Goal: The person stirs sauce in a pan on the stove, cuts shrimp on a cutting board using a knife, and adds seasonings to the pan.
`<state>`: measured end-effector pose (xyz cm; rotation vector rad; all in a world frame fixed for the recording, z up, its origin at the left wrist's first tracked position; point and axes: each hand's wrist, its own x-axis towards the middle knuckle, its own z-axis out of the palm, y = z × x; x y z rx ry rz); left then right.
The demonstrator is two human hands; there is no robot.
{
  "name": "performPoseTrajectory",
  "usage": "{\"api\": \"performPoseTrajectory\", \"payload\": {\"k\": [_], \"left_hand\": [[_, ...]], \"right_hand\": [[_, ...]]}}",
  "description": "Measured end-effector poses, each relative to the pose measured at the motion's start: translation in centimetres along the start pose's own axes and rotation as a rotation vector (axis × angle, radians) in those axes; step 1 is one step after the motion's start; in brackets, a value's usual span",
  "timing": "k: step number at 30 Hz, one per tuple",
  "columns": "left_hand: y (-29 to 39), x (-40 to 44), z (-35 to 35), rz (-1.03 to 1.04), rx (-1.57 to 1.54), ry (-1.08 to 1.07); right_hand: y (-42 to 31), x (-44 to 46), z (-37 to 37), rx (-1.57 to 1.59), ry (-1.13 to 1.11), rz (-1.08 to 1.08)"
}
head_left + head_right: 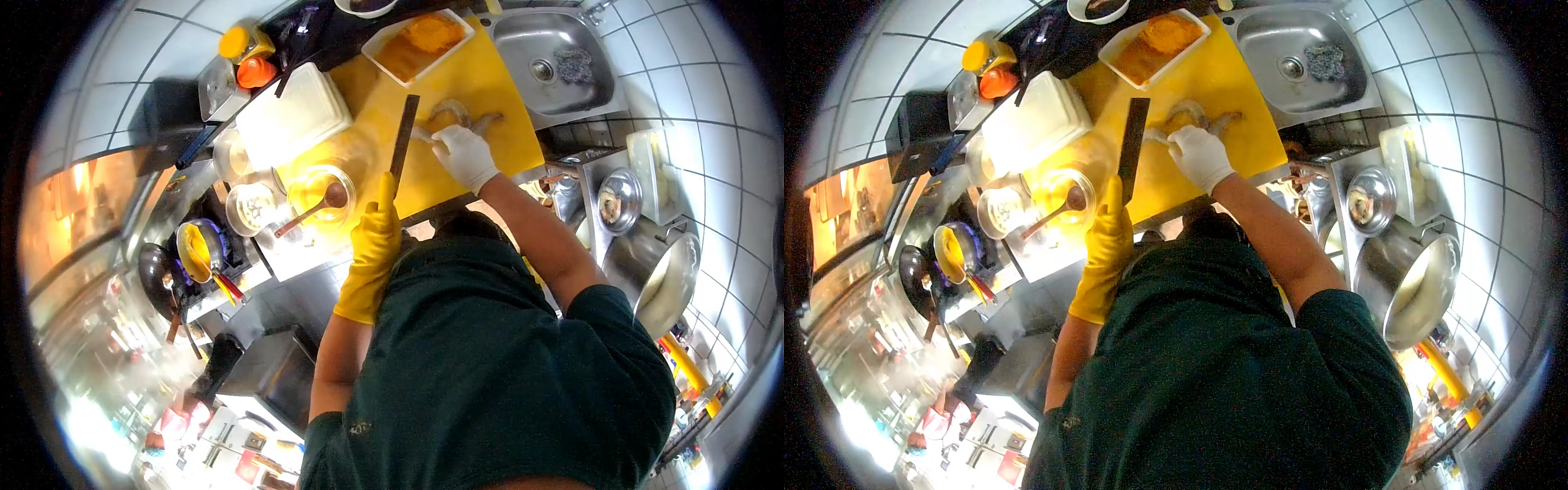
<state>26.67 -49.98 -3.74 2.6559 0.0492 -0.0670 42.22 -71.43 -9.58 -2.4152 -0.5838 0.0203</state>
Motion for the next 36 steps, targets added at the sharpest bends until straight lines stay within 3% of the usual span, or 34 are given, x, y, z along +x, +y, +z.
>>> {"api": "performPoseTrajectory", "payload": {"k": [3, 6, 9, 14, 17, 20, 23, 25, 29, 33, 36], "left_hand": [[-0.5, 0.4, 1.9, -0.089, 0.151, -0.146], [-0.4, -0.1, 2.6, -0.148, 0.193, -0.201], [-0.5, 0.3, 2.7, -0.126, 0.158, -0.163], [1.1, 1.2, 0.4, -0.112, 0.101, -0.103], [2.0, 0.9, -0.8, 0.057, -0.036, 0.173], [0.7, 1.7, 1.5, -0.080, 0.121, -0.183], [1.4, 2.8, -0.6, -0.208, 0.067, -0.333], [-0.6, 1.4, 1.4, -0.156, 0.060, -0.150], [-0.3, -1.4, -0.9, 0.138, -0.218, 0.129], [-0.6, -1.9, -2.2, -0.082, -0.053, -0.396], [-2.5, -2.1, 0.8, -0.009, -0.106, -0.101]], "right_hand": [[0.4, 0.5, -1.1, 0.010, 0.164, 0.032], [0.8, 1.4, -3.1, -0.212, 0.148, 0.117], [2.5, 2.0, -3.2, -0.224, 0.125, 0.019], [3.5, 2.8, -2.5, -0.144, 0.028, 0.161], [3.9, 2.6, -1.9, -0.123, 0.053, 0.174], [3.6, 2.2, -1.8, -0.133, 0.052, 0.179], [3.5, 2.4, -1.9, -0.144, 0.081, 0.176], [3.5, 3.0, -2.2, -0.130, 0.108, 0.180], [3.4, 2.7, -2.4, -0.122, 0.122, 0.193], [3.7, 2.8, -1.9, -0.124, 0.136, 0.196], [3.5, 2.5, -1.4, -0.064, 0.096, 0.085]]}}
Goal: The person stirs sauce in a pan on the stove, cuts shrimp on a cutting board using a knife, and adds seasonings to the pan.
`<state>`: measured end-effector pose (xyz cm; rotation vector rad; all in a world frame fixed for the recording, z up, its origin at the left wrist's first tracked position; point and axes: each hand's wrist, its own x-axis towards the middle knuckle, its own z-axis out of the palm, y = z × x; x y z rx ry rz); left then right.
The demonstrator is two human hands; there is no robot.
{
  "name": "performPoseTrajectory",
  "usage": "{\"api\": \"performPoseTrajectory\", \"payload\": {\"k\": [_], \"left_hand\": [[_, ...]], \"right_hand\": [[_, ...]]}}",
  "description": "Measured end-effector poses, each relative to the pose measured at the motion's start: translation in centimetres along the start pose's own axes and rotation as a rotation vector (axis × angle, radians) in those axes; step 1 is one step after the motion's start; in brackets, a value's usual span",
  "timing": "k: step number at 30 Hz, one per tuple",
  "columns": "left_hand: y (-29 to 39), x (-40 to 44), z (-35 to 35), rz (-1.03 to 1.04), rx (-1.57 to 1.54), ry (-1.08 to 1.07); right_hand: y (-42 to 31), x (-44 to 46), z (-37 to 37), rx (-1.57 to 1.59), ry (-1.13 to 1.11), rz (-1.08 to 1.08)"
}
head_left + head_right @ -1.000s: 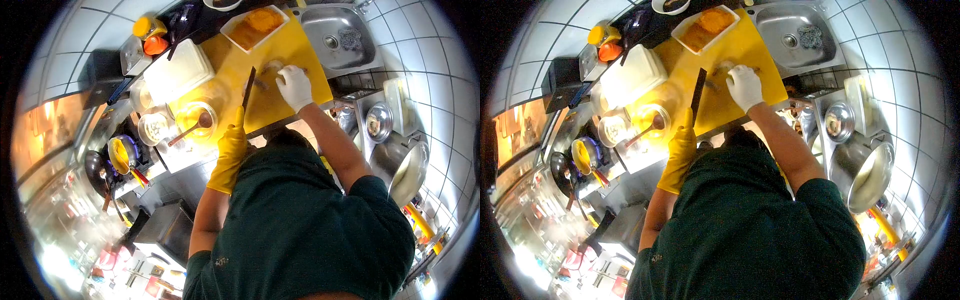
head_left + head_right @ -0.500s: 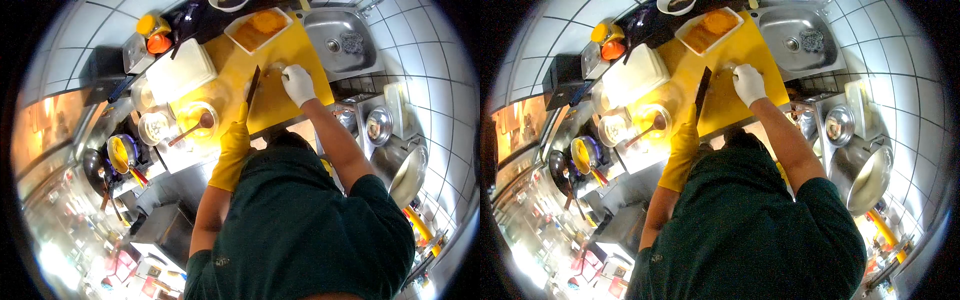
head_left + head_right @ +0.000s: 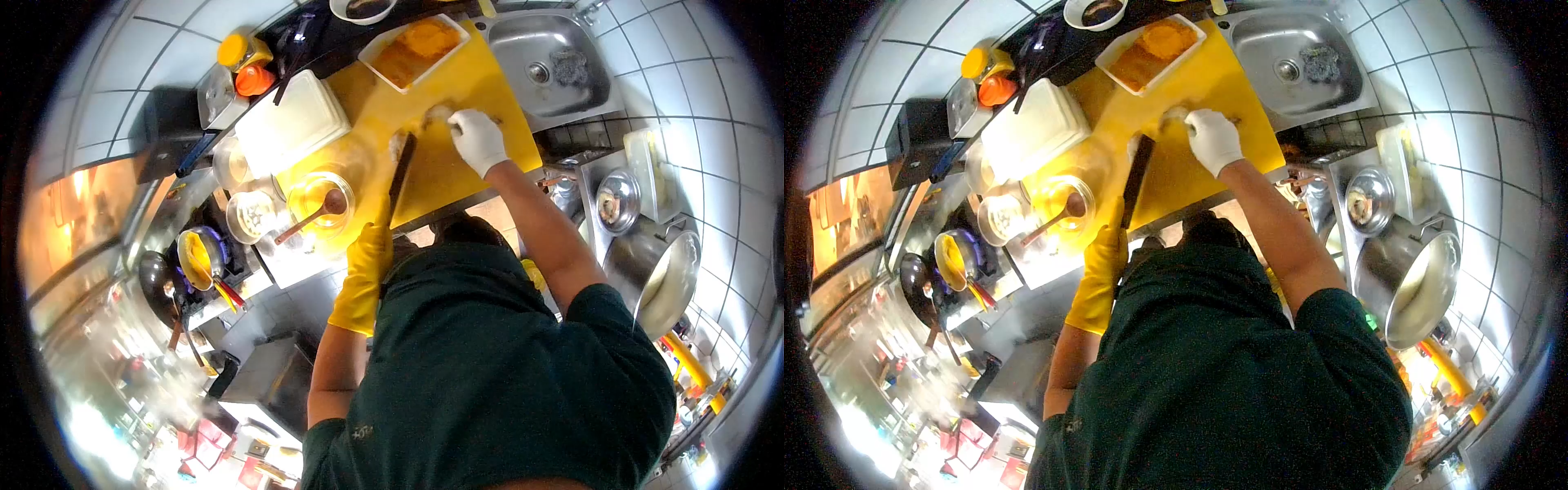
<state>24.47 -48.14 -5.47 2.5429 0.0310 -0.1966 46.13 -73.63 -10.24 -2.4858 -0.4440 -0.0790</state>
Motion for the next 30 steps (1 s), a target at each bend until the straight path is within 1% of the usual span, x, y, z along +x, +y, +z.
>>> {"api": "performPoseTrajectory", "payload": {"k": [1, 3, 4, 5, 7, 8, 10, 13, 16, 19, 23, 26, 29, 30], "left_hand": [[0.1, 0.2, 0.3, 0.025, -0.018, 0.087], [0.2, 0.7, 0.6, 0.043, 0.013, 0.083], [0.4, 0.8, 0.8, 0.053, 0.048, 0.079], [1.1, 1.1, 0.7, 0.061, 0.082, 0.073], [3.2, 2.6, 0.1, 0.005, 0.252, -0.044], [3.9, 3.5, -0.4, -0.019, 0.338, -0.101], [4.4, 4.6, -0.9, 0.033, 0.353, -0.065], [4.9, 6.2, -1.3, 0.084, 0.358, -0.043], [3.8, 7.1, -0.4, 0.107, 0.344, -0.051], [3.0, 7.4, 0.4, 0.127, 0.327, -0.058], [4.0, 7.9, -0.5, 0.139, 0.320, -0.027], [4.9, 8.1, -1.5, 0.290, 0.211, 0.172], [5.3, 8.1, -0.6, 0.169, 0.435, 0.020], [4.9, 7.8, -0.3, 0.154, 0.411, -0.018]], "right_hand": [[-0.2, -0.5, 0.1, 0.010, -0.043, -0.030], [-1.4, -1.4, -0.1, 0.031, -0.130, -0.099], [-1.4, -1.7, 0.0, 0.014, -0.129, -0.074], [-1.8, -2.1, -0.6, 0.031, -0.071, -0.087], [-2.8, -2.4, -2.3, 0.066, 0.049, -0.114], [-2.2, -2.8, -2.3, 0.053, 0.061, -0.077], [-0.6, -3.8, -2.4, 0.024, 0.087, -0.002], [-0.7, -4.9, -4.0, -0.018, 0.024, 0.267], [-1.8, -4.9, -4.9, -0.068, -0.058, 0.411], [-2.1, -5.0, -4.5, -0.101, -0.088, 0.409], [-1.3, -5.7, -3.6, -0.109, -0.078, 0.349], [0.1, -6.3, -2.9, -0.109, -0.083, 0.342], [0.8, -6.8, -2.9, -0.121, -0.030, 0.275], [0.7, -7.0, -3.1, -0.120, -0.007, 0.249]]}}
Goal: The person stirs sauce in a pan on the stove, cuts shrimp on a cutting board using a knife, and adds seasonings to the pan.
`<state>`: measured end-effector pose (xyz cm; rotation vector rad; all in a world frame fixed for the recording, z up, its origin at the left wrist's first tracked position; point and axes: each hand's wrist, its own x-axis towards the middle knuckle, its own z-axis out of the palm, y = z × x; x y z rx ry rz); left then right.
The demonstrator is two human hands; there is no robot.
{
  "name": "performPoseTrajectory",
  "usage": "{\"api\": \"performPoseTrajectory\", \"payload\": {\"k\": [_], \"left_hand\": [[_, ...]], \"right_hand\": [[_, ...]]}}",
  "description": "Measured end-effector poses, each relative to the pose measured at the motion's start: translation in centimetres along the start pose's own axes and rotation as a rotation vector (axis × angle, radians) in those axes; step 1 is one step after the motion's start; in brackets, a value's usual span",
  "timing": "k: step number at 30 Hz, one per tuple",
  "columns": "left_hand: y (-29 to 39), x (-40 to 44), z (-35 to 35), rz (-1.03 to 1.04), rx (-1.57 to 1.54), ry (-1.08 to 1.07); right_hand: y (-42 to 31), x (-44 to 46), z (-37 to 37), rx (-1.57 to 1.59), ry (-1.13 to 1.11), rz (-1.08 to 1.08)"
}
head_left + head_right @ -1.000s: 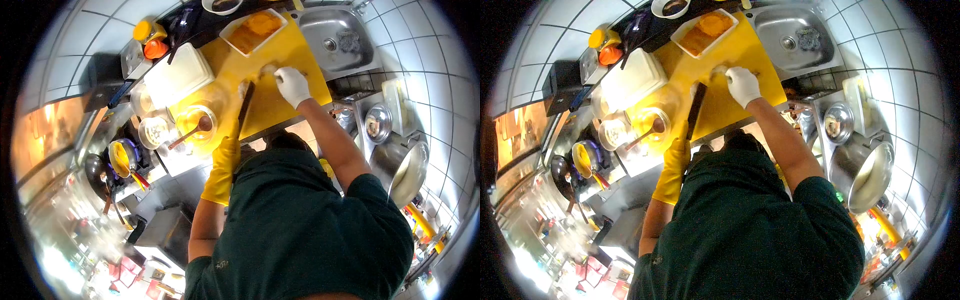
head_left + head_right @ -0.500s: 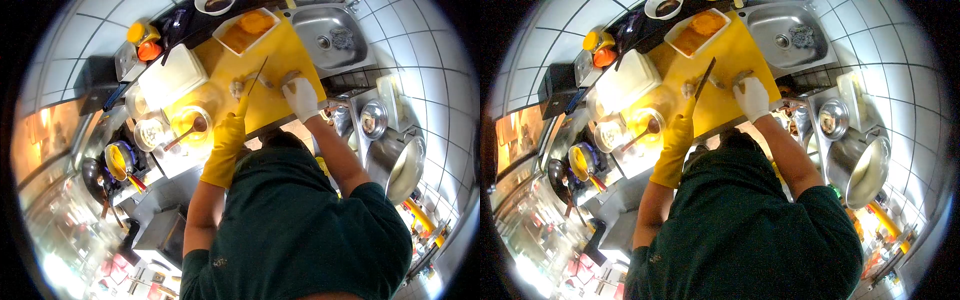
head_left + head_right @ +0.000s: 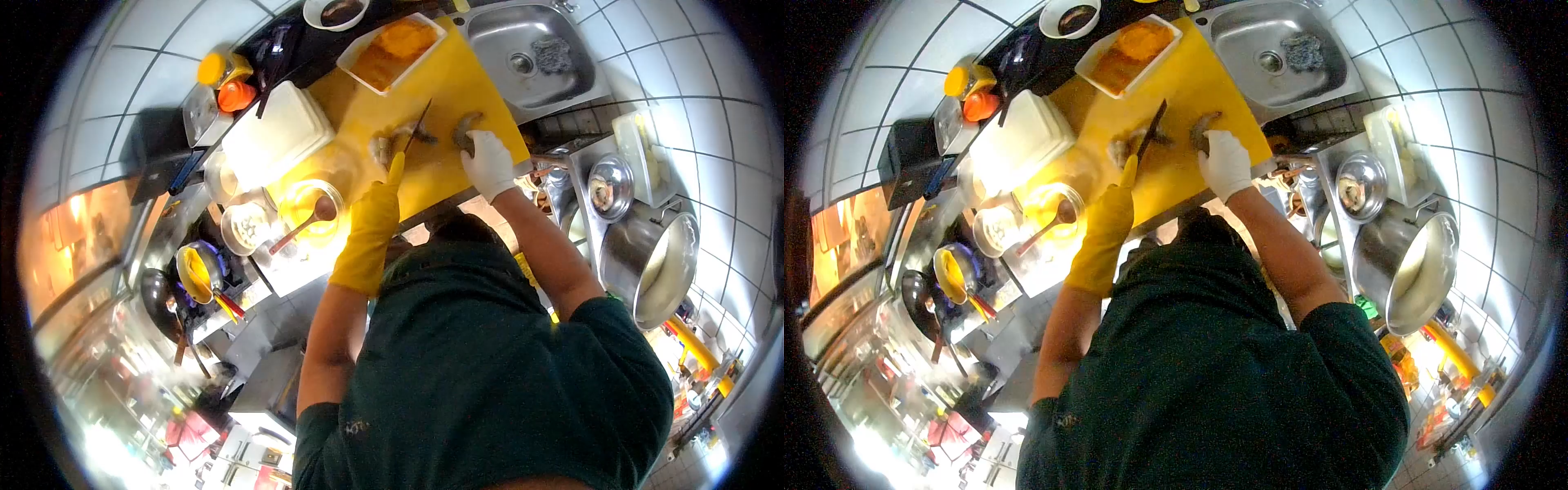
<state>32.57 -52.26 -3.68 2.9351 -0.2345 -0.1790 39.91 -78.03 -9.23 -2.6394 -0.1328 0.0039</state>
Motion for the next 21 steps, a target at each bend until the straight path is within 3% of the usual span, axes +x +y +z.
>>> {"api": "performPoseTrajectory", "payload": {"k": [5, 8, 12, 15, 19, 21], "left_hand": [[-1.2, -0.3, 1.9, 0.008, 0.084, 0.030], [-1.5, -2.1, 1.7, 0.030, -0.232, 0.138], [-1.5, -4.5, -0.2, 0.136, -0.332, -0.138], [-1.9, -5.4, 0.4, -0.014, -0.365, -0.189], [-2.5, -6.1, 2.9, -0.067, -0.420, 0.042], [-1.0, -5.7, 1.5, -0.038, -0.377, 0.061]], "right_hand": [[-0.1, 0.9, -1.1, -0.076, -0.047, 0.054], [1.0, 1.3, -1.3, -0.089, -0.064, 0.051], [2.9, 2.4, -0.7, -0.071, -0.016, 0.018], [2.2, 3.3, -0.6, -0.042, -0.040, -0.118], [-0.8, 3.5, -0.5, -0.136, -0.215, -0.288], [-1.2, 2.9, -0.9, -0.084, -0.219, -0.207]]}}
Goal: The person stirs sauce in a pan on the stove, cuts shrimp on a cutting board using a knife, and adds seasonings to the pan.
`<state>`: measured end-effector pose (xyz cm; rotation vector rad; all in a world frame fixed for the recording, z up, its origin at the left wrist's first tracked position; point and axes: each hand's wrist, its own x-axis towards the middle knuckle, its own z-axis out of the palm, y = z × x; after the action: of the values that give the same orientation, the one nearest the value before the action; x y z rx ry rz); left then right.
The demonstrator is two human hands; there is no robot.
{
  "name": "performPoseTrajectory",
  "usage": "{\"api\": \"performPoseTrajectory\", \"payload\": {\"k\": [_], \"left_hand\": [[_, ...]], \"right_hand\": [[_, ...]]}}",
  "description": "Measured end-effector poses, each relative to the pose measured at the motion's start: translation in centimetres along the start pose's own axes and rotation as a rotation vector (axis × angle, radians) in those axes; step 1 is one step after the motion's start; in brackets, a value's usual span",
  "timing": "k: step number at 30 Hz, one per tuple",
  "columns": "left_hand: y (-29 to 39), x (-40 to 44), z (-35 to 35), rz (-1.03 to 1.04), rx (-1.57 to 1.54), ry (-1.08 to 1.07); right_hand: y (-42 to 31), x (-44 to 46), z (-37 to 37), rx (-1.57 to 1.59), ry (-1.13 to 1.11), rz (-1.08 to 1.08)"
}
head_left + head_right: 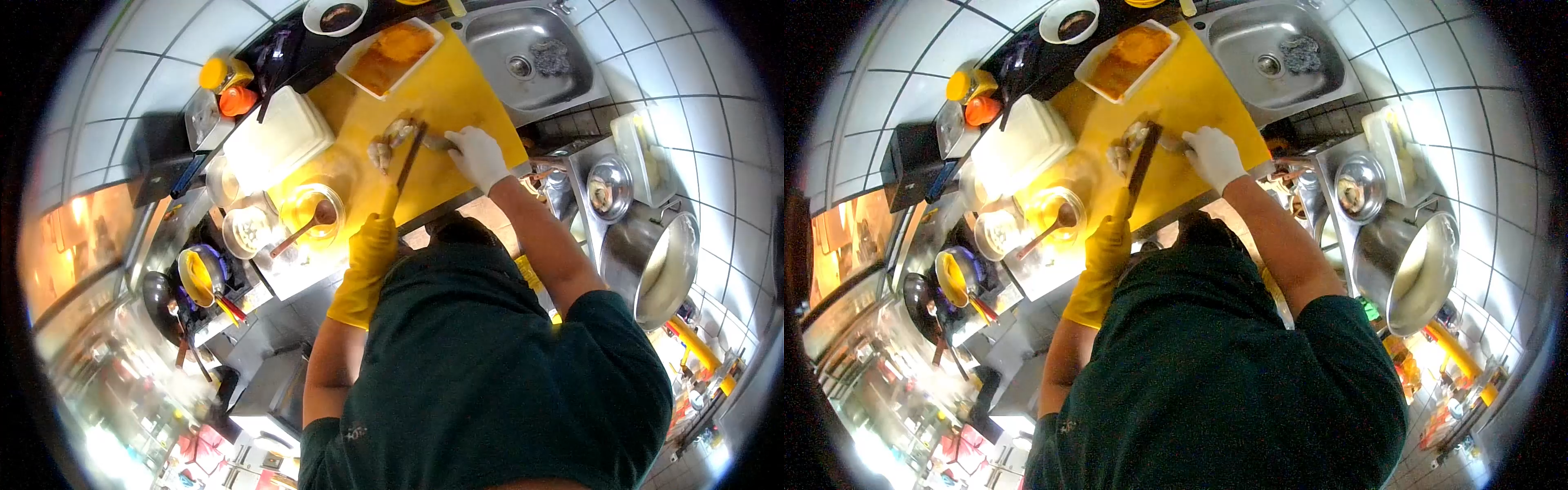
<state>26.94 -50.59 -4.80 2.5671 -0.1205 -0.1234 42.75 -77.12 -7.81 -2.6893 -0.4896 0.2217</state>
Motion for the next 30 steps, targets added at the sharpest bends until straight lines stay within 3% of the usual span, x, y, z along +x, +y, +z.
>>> {"api": "performPoseTrajectory", "payload": {"k": [4, 12, 15, 21, 26, 29, 30], "left_hand": [[2.5, 2.4, -0.2, -0.008, 0.178, -0.185], [5.9, 4.4, -2.9, -0.006, 0.192, -0.114], [3.3, 5.5, 1.0, -0.047, 0.206, -0.305], [2.5, 4.3, -1.3, -0.059, 0.036, -0.174], [2.0, 1.1, -2.6, -0.401, 0.205, -0.120], [-0.7, -0.1, -0.2, -0.356, 0.187, 0.026], [-0.5, 0.1, 0.0, -0.361, 0.190, -0.037]], "right_hand": [[0.5, -1.1, 0.1, 0.054, 0.087, 0.062], [0.7, -1.6, 0.2, 0.068, 0.188, 0.067], [0.6, -1.7, 0.6, 0.100, 0.192, 0.054], [0.0, -0.8, 0.7, 0.139, 0.103, 0.160], [-0.5, -0.5, -0.3, 0.187, 0.056, 0.291], [-0.8, 1.5, -1.9, 0.130, -0.028, 0.199], [-0.8, 2.3, -2.0, 0.112, -0.091, 0.176]]}}
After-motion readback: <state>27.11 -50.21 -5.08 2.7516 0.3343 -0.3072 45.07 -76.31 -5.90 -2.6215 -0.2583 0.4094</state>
